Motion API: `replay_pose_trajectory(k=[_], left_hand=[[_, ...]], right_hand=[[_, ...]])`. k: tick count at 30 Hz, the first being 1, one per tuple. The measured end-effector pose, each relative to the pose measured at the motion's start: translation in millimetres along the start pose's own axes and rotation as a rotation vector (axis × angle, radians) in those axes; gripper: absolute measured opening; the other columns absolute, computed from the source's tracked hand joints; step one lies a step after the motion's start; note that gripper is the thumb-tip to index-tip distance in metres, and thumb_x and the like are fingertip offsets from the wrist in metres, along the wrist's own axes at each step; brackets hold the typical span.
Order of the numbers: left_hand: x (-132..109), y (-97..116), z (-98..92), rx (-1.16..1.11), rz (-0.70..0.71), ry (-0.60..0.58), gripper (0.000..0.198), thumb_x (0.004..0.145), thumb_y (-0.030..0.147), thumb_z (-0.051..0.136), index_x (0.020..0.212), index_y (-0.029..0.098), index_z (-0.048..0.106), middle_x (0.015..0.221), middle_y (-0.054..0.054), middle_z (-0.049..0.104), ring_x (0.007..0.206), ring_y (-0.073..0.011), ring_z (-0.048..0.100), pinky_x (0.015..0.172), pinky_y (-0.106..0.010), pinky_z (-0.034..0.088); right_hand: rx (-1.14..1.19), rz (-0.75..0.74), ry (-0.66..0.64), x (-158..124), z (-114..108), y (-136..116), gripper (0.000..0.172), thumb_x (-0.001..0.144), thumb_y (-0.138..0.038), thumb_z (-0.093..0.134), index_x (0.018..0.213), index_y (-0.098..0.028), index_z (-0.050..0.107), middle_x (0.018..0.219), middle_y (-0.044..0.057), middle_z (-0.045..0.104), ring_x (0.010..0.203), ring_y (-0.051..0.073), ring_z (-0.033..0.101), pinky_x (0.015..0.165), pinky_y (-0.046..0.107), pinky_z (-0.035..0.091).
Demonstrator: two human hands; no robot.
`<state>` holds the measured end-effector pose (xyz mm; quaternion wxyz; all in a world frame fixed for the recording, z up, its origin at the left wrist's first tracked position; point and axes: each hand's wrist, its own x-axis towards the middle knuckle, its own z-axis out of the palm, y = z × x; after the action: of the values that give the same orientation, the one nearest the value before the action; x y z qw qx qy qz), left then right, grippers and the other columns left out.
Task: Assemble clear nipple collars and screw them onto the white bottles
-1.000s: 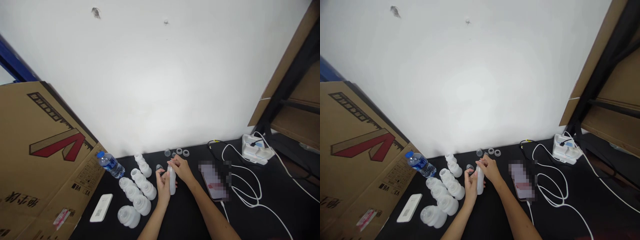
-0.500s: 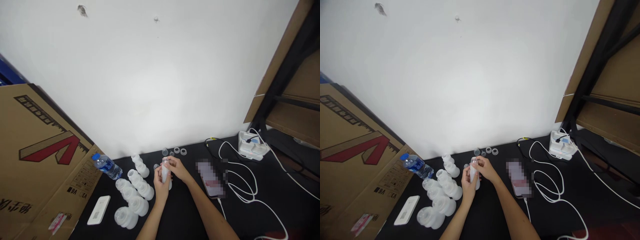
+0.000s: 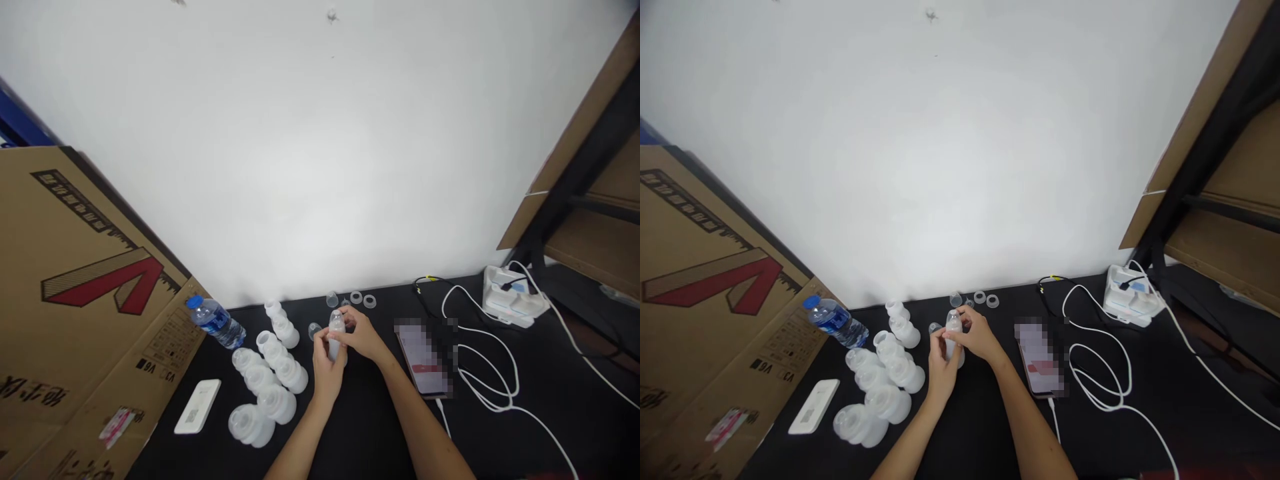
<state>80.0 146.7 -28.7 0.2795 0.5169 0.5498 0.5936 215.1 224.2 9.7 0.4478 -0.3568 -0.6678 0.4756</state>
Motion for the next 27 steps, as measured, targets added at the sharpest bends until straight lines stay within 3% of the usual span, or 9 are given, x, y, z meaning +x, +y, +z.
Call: replay_pose_trajectory(k=[5,8,11,17,22,27], left_hand=[[-2,4,1.9,0.066,0.092,0.01,0.05,0.098,0.041,0.074,0.143,0.024,0.057,0.137,-0.014,0.069,0.126,-0.0324,0.07,0.11,-0.051,0.055],[-9,7,1.4,0.134,0.203,0.007,0.057,0.103,0.031,0.067,0.157,0.025,0.05,0.156,-0.017,0.057,0.147,-0.0345,0.056,0.124,-0.058,0.043],[-15,9,-1.1,0.207,0.328,0.0,0.063,0.104,0.024,0.062,0.164,0.025,0.042,0.166,-0.019,0.047,0.156,-0.0362,0.047,0.126,-0.062,0.042],[-16,10,-9.9,0.285,0.423,0.093,0.063,0.103,0.02,0.06,0.163,0.026,0.044,0.161,-0.02,0.05,0.151,-0.0374,0.052,0.122,-0.064,0.048],[-32,28,-16.1,0.295,0.423,0.033,0.071,0.102,0.016,0.058,0.168,0.027,0.035,0.163,-0.019,0.048,0.153,-0.0364,0.049,0.122,-0.063,0.049],[-81,46,-26.5,0.227,0.382,-0.064,0.045,0.098,0.011,0.06,0.14,0.027,0.062,0.135,-0.016,0.069,0.126,-0.0322,0.069,0.106,-0.053,0.061]], right_hand=[[0.063,-0.002,0.049,4,1,-1,0.044,0.079,-0.039,0.089,0.116,-0.022,0.072,0.097,0.002,0.079,0.086,0.021,0.07,0.074,0.03,0.048],[0.071,-0.013,0.087,5,1,0,0.041,0.083,-0.047,0.085,0.113,-0.022,0.074,0.091,0.002,0.076,0.075,0.019,0.064,0.066,0.029,0.048],[0.076,0.014,0.082,4,2,1,0.047,0.084,-0.054,0.084,0.118,-0.024,0.073,0.091,0.004,0.076,0.073,0.021,0.064,0.065,0.032,0.052],[0.125,0.013,-0.081,0,7,-3,0.058,0.09,-0.059,0.079,0.136,-0.026,0.069,0.103,0.007,0.077,0.076,0.024,0.068,0.067,0.035,0.057],[0.04,0.014,-0.126,-1,8,-4,0.057,0.092,-0.055,0.078,0.14,-0.026,0.068,0.096,0.004,0.075,0.062,0.017,0.056,0.057,0.031,0.05],[-0.057,0.02,-0.156,-4,14,-3,0.042,0.089,-0.05,0.082,0.121,-0.025,0.069,0.072,-0.004,0.061,0.057,0.015,0.048,0.054,0.027,0.042]])
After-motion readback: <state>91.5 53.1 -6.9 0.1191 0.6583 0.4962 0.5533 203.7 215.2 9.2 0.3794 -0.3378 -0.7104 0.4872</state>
